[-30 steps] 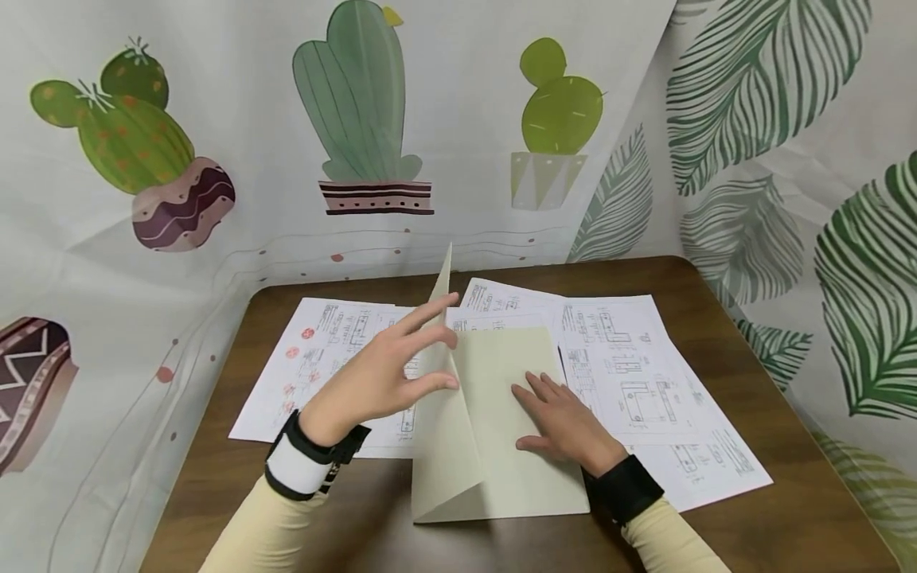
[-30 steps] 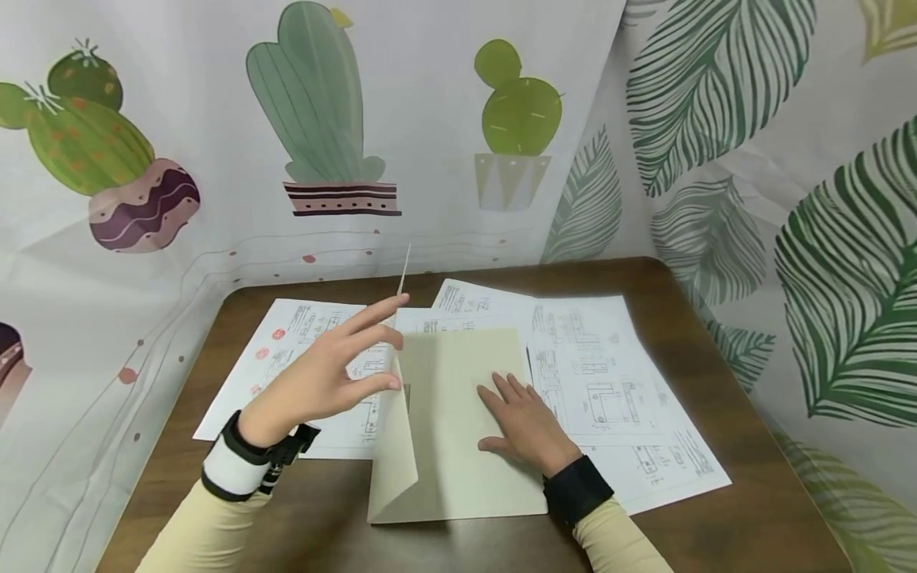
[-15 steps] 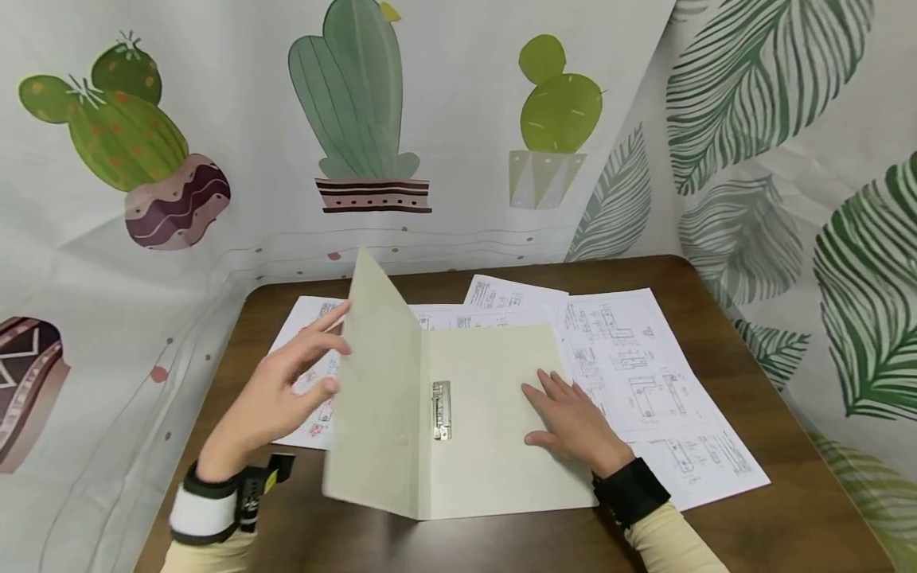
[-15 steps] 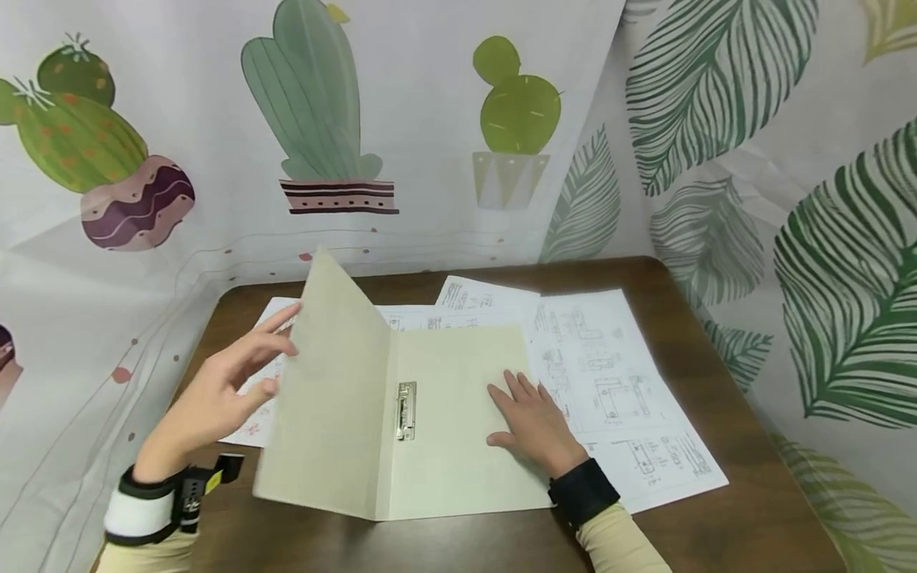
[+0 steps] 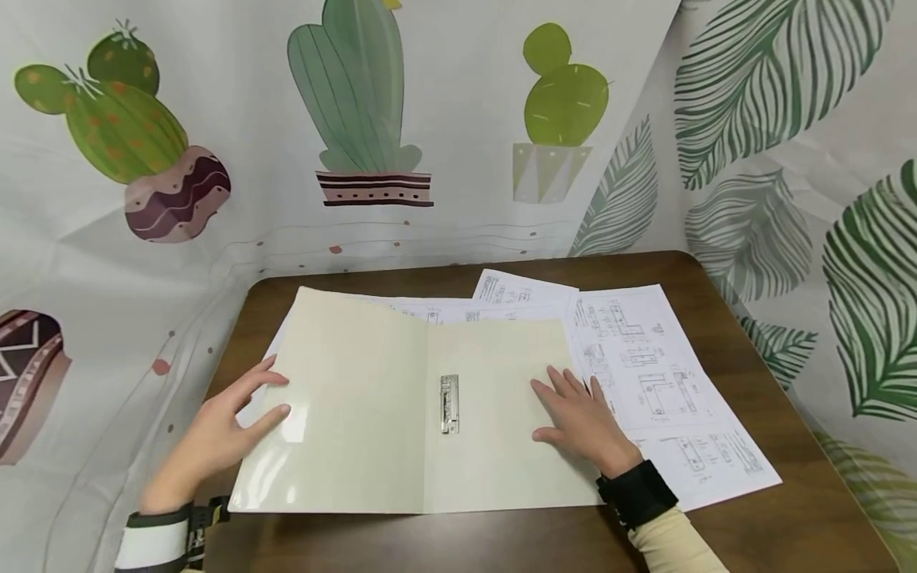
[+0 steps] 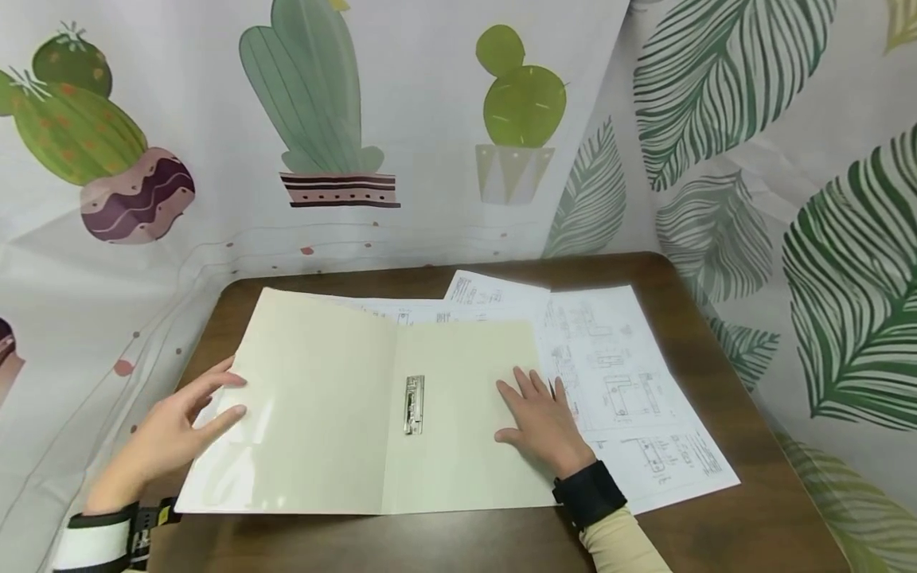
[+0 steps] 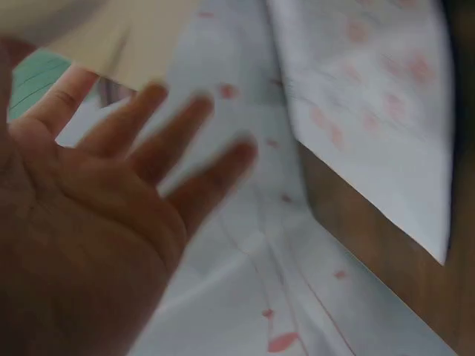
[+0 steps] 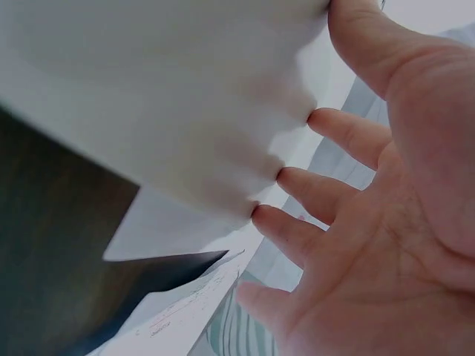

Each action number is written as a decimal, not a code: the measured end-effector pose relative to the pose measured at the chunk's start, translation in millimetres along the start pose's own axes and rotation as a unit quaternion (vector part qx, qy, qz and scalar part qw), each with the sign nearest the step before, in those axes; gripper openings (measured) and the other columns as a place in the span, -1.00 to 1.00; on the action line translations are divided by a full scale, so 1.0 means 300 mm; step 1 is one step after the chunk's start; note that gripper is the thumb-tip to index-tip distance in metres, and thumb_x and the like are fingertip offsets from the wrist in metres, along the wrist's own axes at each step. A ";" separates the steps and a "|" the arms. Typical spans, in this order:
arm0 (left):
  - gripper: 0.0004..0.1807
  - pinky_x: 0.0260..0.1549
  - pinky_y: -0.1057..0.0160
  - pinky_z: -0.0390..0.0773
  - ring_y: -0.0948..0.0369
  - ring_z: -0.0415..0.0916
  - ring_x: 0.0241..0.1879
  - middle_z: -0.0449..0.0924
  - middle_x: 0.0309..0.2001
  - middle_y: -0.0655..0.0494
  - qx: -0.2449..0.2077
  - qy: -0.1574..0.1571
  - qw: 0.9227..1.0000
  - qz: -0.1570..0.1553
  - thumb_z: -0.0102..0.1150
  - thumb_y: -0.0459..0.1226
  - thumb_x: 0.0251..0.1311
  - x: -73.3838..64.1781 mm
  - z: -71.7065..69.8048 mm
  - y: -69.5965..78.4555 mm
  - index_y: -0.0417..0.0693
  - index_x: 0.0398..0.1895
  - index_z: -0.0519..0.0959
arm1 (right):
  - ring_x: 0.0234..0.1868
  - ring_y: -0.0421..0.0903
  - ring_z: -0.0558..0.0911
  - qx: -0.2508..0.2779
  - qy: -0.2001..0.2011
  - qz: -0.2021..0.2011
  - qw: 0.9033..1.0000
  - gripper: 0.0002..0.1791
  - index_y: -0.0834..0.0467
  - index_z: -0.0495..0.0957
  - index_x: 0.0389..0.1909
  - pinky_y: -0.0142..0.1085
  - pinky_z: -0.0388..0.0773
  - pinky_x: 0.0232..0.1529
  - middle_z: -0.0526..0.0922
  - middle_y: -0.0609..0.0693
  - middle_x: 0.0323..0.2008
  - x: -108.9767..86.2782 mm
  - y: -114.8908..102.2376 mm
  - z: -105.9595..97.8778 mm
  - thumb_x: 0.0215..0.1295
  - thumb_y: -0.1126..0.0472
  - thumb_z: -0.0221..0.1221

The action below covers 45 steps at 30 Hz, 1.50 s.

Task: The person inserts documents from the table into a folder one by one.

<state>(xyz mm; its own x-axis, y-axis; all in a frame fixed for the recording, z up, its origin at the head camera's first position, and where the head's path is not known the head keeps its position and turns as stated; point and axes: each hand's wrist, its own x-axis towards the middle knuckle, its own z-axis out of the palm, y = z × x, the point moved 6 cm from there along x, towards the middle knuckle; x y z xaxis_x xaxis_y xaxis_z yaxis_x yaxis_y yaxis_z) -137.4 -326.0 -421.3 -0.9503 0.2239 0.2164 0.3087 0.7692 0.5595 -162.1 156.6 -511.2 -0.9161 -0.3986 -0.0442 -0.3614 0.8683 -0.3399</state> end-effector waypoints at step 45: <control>0.30 0.41 -0.42 -0.05 -0.29 -0.17 0.58 -0.09 0.57 -0.44 0.145 -0.140 0.978 -0.051 0.15 0.52 0.04 0.074 0.725 0.306 -0.30 0.57 0.17 | 0.50 0.49 0.12 -0.007 -0.001 0.043 0.999 -0.12 0.11 0.34 0.51 0.47 0.12 0.32 0.20 0.30 0.54 -0.017 0.075 -0.018 0.21 -0.06 0.42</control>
<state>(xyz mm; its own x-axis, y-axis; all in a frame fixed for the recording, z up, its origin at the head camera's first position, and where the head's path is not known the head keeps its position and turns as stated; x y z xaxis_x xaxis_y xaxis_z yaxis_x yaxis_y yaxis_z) -139.0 -120.2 -539.2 -0.9622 0.2609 -0.0784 0.2257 0.9245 0.3073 -166.3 179.7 -513.6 -0.9435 -0.3232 -0.0739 -0.2843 0.9034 -0.3210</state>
